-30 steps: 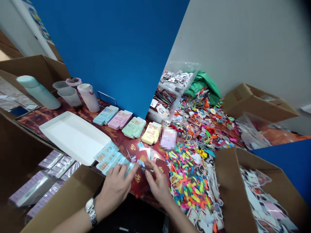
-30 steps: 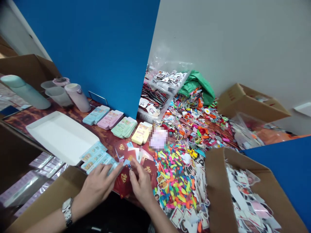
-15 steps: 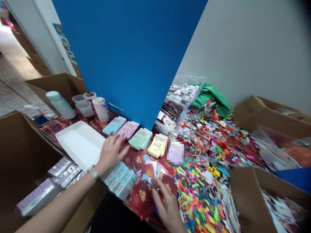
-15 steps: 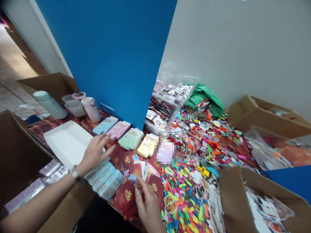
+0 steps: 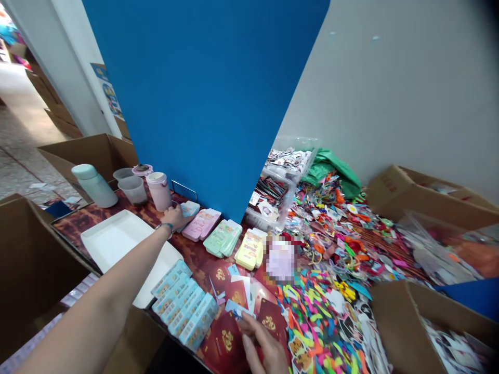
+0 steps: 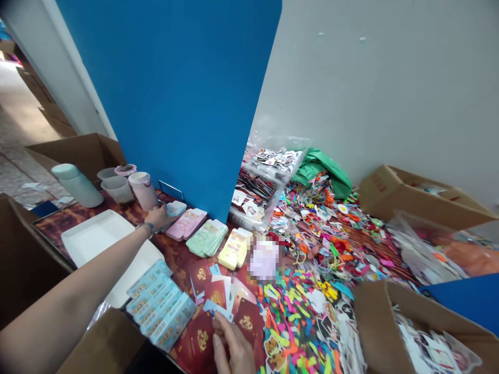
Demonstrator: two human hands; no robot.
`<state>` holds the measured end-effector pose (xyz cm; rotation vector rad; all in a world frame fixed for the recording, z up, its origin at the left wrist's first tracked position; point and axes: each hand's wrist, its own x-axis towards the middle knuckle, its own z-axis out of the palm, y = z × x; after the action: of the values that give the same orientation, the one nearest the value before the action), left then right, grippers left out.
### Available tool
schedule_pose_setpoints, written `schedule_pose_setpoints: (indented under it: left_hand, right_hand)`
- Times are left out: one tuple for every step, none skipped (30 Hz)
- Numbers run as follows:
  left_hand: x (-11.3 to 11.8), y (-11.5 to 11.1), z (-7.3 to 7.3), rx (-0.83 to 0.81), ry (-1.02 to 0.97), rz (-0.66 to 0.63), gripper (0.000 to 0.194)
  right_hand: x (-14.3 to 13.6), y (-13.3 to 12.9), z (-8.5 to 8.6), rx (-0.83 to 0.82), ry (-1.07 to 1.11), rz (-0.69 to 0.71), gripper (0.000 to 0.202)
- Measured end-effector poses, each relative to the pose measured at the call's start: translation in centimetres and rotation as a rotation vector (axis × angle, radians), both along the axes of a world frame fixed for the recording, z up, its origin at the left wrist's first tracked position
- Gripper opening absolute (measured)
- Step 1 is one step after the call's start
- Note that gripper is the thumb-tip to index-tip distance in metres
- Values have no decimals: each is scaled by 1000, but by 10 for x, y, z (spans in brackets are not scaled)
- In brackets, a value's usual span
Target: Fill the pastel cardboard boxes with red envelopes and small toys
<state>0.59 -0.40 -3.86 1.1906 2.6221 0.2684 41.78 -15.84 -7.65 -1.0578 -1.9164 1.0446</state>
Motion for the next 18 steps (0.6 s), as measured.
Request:
schedule_pose_setpoints:
  left_hand:
    - [0,-1,1,18,4,4,77]
    - [0,-3,4,43,13,11,84]
    - [1,-5,7,74,28,20,92]
    - [2,-8,10,110,47,28,98]
    - [4,-11,14,149,67,34,102]
    - [7,-15,19,189,87,35,105]
    - [11,-20,24,227,104,27,107]
    - [18,-25,28,264,117,5,106]
    - [27,-31,32,298,125,-32,103]
    - [38,-38,36,330,129,-85,99]
    - [53,-45,40,360,130,-157,92]
    - [69,-54,42,388,128,-238,86]
    - [87,-63,44,410,125,-309,90]
    - [106,-72,46,441,124,-391,93]
    - [125,-82,47,523,134,-492,93]
    - [142,-91,48,600,141,-570,90]
    - [158,-100,48,659,142,-626,87]
    - [171,-107,48,702,146,-662,85]
  right_hand:
    - [0,1,1,2,-8,2,36]
    - [1,2,2,6,-18,7,36]
    - [1,3,4,13,-28,13,36]
    - [0,5,7,21,-35,22,36]
    - [0,6,10,32,-38,32,35]
    - [0,8,15,46,-40,45,35]
    - [-2,11,21,65,-42,63,35]
    - [-3,14,28,90,-49,85,36]
    - [-6,18,37,123,-62,103,36]
    - [-9,22,47,168,-80,114,37]
    - [-14,27,58,221,-102,118,39]
    - [-19,34,69,285,-123,103,41]
    - [-25,41,79,358,-141,80,44]
    - [-31,48,87,427,-163,50,46]
    - [-37,55,93,496,-188,9,48]
    - [-42,61,97,559,-215,-32,49]
    - [-46,66,99,607,-236,-67,48]
    - [-48,70,100,635,-248,-93,48]
